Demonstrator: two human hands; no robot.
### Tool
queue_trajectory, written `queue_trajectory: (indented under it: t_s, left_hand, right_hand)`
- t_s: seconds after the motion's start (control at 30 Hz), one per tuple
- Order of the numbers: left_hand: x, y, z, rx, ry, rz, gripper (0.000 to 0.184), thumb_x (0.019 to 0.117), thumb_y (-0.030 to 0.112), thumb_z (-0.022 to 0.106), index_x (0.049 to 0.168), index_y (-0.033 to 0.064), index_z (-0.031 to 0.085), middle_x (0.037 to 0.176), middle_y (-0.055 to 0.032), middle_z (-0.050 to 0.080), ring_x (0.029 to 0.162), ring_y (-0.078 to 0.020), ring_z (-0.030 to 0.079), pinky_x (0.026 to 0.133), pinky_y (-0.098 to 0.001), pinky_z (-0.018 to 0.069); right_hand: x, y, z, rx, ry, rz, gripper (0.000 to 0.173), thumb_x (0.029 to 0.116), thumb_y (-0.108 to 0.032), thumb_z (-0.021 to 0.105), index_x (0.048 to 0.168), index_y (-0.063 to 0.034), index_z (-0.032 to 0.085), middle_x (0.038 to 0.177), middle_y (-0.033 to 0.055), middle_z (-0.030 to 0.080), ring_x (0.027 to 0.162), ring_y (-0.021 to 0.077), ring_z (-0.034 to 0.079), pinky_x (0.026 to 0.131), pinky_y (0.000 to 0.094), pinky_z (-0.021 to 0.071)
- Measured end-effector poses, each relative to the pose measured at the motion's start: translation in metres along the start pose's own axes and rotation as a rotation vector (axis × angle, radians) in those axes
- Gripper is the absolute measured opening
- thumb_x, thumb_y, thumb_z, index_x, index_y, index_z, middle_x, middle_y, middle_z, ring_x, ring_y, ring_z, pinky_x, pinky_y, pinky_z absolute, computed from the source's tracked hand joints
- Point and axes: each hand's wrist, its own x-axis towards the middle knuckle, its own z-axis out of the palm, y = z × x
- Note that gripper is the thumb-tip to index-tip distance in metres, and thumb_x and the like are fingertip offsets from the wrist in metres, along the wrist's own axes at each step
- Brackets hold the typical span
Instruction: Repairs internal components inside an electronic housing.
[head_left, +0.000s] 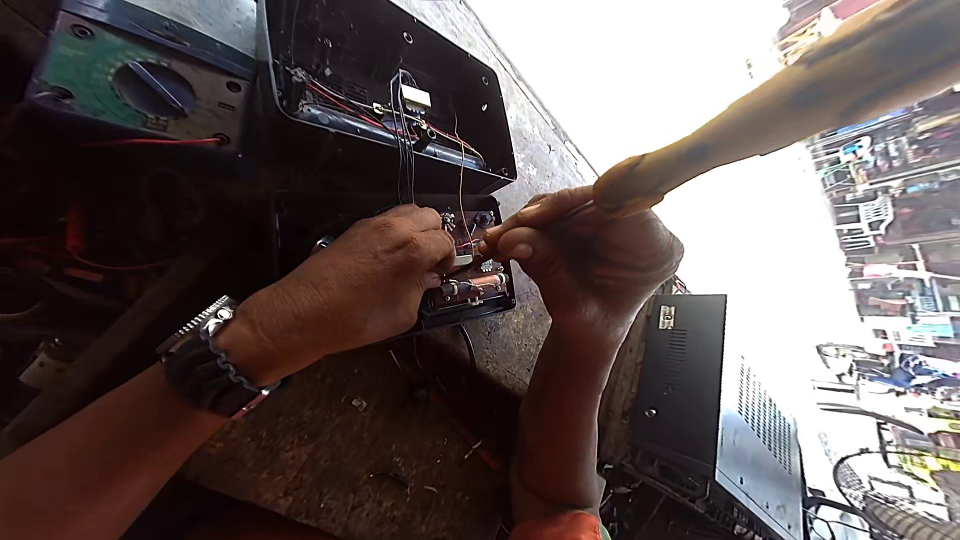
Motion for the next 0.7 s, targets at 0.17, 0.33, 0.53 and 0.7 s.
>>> queue_trajectory:
  t_s: [0.17, 0.33, 0.53, 0.7]
  left_hand:
    - [-0.0001, -0.0015, 0.002, -0.019, -0.005, -0.004, 0.013, 0.0968, 0.014, 0.062, 0.094, 0.0118, 0.075, 0.09, -0.0016, 0.061, 0.087, -0.0173, 0.06, 0.076, -0.0316, 0.0516]
    - [-0.0029, -0.0042, -0.0002, -0.109, 0.011, 0.013, 0.015, 0.0963, 0.011, 0.062, 0.098, 0.0113, 0.076, 0.093, -0.0011, 0.064, 0.086, -0.0141, 0.062, 0.075, -0.0283, 0.052]
    - [-0.0036, -0.0052, -0.0002, -0.134, 0.023, 0.022, 0.016, 0.0966, 0.015, 0.061, 0.095, 0.0123, 0.077, 0.092, 0.0002, 0.064, 0.084, -0.0118, 0.061, 0.073, -0.027, 0.0514]
    - [-0.0011, -0.0028, 0.0031, -0.047, 0.036, 0.016, 0.016, 0.093, 0.021, 0.06, 0.089, 0.0146, 0.074, 0.088, 0.0022, 0.062, 0.086, -0.0121, 0.06, 0.073, -0.0268, 0.05]
  right_hand:
    - [-0.0007, 0.0003, -0.0011, 0.038, 0.005, 0.008, 0.023, 0.091, -0.001, 0.076, 0.109, 0.0018, 0.062, 0.092, 0.0101, 0.073, 0.079, 0.0201, 0.075, 0.071, 0.0358, 0.0674]
    - [-0.0005, 0.002, -0.0037, 0.024, 0.016, 0.013, 0.024, 0.0906, 0.0, 0.075, 0.11, 0.0035, 0.062, 0.092, 0.0108, 0.074, 0.077, 0.0199, 0.075, 0.07, 0.0364, 0.067]
    - [0.0007, 0.0056, -0.0061, 0.053, 0.032, -0.007, 0.021, 0.0912, -0.001, 0.076, 0.108, 0.0013, 0.063, 0.089, 0.0117, 0.075, 0.075, 0.023, 0.076, 0.067, 0.0386, 0.0677]
    - [-0.0022, 0.0014, -0.0036, 0.038, 0.082, 0.019, 0.021, 0.0928, -0.003, 0.074, 0.109, -0.0005, 0.062, 0.092, 0.0092, 0.073, 0.077, 0.0212, 0.075, 0.069, 0.0371, 0.0672]
